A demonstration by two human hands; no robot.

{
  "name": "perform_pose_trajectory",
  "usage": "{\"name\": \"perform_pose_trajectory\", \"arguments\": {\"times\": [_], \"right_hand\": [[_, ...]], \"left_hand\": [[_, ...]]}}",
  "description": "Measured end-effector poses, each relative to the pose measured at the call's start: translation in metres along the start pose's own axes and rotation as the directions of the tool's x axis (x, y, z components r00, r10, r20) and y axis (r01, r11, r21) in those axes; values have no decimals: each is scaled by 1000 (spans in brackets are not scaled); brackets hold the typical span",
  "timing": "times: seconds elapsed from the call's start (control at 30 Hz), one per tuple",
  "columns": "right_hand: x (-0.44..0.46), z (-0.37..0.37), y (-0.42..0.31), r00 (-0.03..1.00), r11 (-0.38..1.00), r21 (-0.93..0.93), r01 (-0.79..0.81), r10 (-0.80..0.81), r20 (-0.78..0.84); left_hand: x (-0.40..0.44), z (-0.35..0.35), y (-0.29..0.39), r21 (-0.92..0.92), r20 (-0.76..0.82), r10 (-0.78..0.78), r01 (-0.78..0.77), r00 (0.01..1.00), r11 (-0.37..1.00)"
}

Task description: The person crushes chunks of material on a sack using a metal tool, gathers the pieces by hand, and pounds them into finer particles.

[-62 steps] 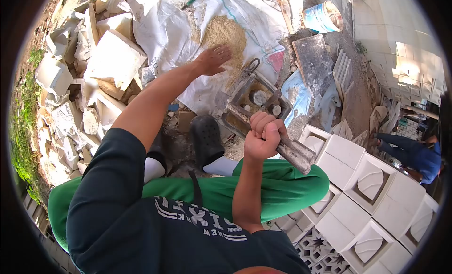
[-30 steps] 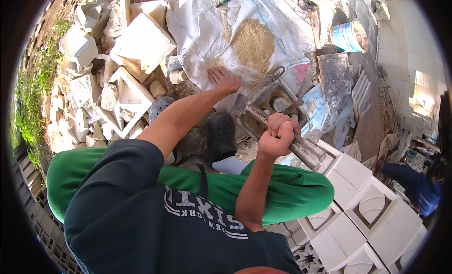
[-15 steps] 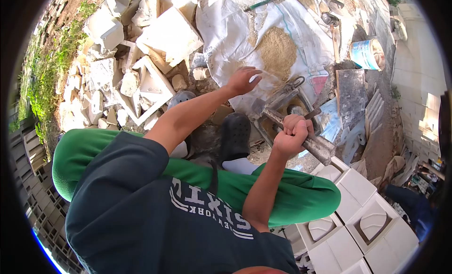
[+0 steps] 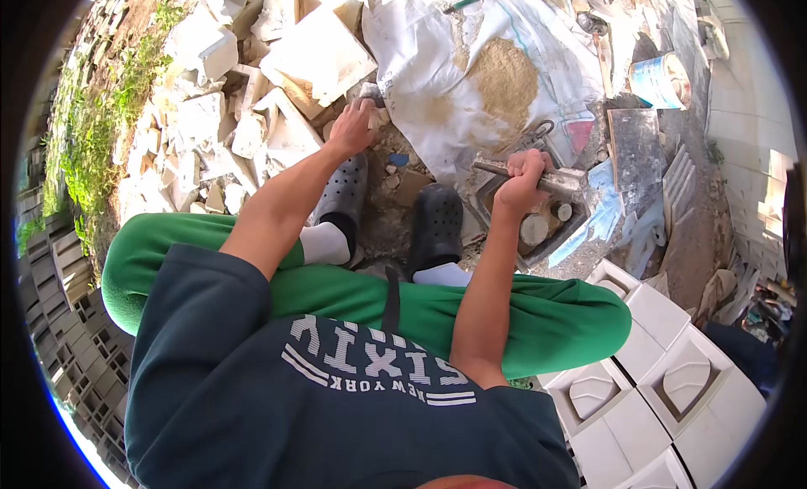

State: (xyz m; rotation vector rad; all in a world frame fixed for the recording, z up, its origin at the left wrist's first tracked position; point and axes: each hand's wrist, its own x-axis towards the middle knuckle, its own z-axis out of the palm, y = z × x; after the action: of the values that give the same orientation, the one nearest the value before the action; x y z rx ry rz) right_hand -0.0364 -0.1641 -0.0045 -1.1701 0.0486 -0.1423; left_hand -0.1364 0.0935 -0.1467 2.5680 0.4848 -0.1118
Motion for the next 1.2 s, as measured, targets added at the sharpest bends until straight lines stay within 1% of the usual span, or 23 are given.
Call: {"name": "perform_pose_trajectory", "arguments": {"times": [0.07,0.13,0.17,0.27,0.3,0.37,0.43,0.5,0.53,0.63,0.7,0.77,0.8,0.83,0.9,0.93,0.97,1.0,1.03,1.07,1.13,1.17,1.2], "right_hand": [[0,-5,5,1000,999,-33,-23,23,-17],[-3,0,-8,999,999,-32,-3,2,-32],[-3,2,-13,999,1000,-23,17,-18,-46],[1,-6,-20,996,1000,13,17,-16,-91],[3,-10,-19,996,1000,9,19,-18,-93],[6,-18,-13,996,998,45,51,-48,-73],[5,-18,-14,997,998,42,50,-47,-68],[4,-17,-16,997,998,37,54,-52,-60],[1,-15,-17,998,998,36,49,-48,-29],[-2,-15,-17,998,998,31,58,-59,25],[-8,-16,-17,997,997,-46,68,-65,49],[-11,-21,-15,995,997,-13,78,-78,63],[-10,-21,-15,994,996,-7,88,-87,67],[-10,-21,-16,994,996,-11,89,-89,66],[-9,-21,-16,995,995,-35,90,-88,52],[-8,-20,-16,996,996,22,85,-85,12],[-6,-19,-15,996,993,82,83,-82,-24],[-5,-15,-17,999,995,103,9,-4,-54],[-3,-14,-17,999,995,103,4,0,-42],[0,-13,-17,999,997,74,-26,28,-30],[4,-8,-17,998,996,51,-68,68,10],[2,-5,-16,998,997,41,-68,67,20],[-1,-1,-13,997,999,24,-45,43,66]], "left_hand": [[10,-2,1,27,-9,-58,58,998,998],[12,-6,4,124,109,-112,98,988,987],[11,-9,7,121,107,-106,93,989,988],[-1,-19,17,37,-14,-321,321,947,946],[-7,-16,20,35,-11,-319,320,948,947],[-14,-10,24,-71,-351,-295,289,889,955],[-10,-8,37,-125,-342,-271,243,900,962],[1,-2,53,-87,-318,-3,-26,948,996],[5,-7,68,-138,-221,-13,-18,975,990],[28,10,90,-123,-196,61,-86,979,989],[42,20,96,-143,-171,56,-81,984,986],[59,34,95,-105,-177,123,-143,977,984],[64,38,89,-70,-26,127,-128,992,989],[64,44,83,-81,-26,134,-136,991,987],[55,50,72,278,155,153,-192,976,941],[51,49,70,256,196,146,-194,970,947],[46,51,68,255,189,144,-190,971,948],[39,59,65,247,45,174,-179,984,952],[35,65,61,238,-102,193,-164,976,957],[36,70,57,234,-106,183,-154,977,960],[44,74,61,172,-118,303,-281,946,944],[51,77,66,161,-126,295,-274,947,948],[62,73,74,47,-121,274,-270,954,962]]}}
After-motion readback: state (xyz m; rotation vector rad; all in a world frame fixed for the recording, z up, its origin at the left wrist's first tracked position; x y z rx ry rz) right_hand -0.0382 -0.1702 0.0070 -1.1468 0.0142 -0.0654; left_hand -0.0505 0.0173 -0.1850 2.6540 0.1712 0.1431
